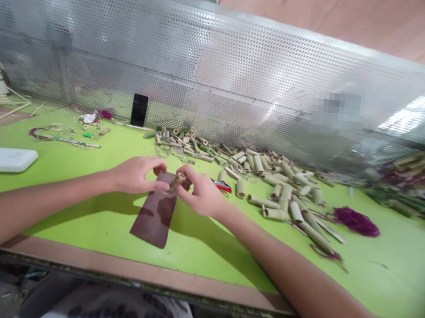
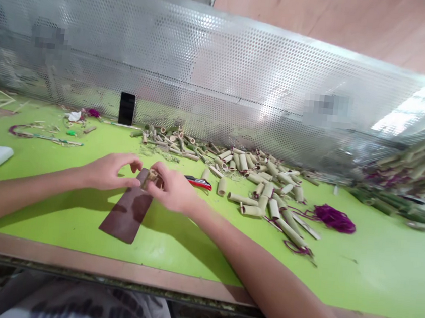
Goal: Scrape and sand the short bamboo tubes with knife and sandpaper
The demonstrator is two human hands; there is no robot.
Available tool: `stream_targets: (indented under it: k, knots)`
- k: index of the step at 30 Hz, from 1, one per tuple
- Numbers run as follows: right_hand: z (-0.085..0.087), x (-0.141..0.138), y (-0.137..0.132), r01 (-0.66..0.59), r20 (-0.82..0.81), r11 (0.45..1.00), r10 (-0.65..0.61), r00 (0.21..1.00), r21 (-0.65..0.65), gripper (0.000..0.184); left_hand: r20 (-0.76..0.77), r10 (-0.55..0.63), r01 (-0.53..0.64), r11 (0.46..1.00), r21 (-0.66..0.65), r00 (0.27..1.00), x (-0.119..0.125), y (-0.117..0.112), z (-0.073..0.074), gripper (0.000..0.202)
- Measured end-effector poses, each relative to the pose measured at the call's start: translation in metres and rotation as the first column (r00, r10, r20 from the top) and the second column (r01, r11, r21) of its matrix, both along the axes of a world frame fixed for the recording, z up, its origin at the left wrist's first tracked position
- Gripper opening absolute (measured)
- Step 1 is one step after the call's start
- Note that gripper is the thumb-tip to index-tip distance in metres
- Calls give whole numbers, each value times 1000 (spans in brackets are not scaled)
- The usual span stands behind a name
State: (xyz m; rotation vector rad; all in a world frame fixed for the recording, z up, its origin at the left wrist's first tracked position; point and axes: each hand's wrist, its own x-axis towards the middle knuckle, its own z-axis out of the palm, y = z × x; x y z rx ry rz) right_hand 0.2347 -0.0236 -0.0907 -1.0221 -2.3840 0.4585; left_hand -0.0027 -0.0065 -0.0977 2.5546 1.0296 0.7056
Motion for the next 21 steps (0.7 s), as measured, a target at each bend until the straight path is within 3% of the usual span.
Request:
stream_targets:
  k: [4,7,10,14,21]
  knots:
    - [-1,-4,-8,-58,147,952,14,989,300,19,-81,-95,110,971,213,992,6,-9,-1,39]
    - [-2,-3,-7,-113,211,891,20,977,440,18,-121,-145,176,936,306,982,7,-12,-2,40]
    - [-2,-3,-6,-167,269,846,28,963,507,13,-134,-164,203,908,367,977,8,-13,-4,43]
    - [-1,-3,-6,-236,337,789,38,941,568,19,-154,-147,201,870,450,977,10,-17,-5,45]
    - [1,-3,-6,-249,338,734,28,941,632,22,-158,-76,147,851,504,985,12,-21,-5,48]
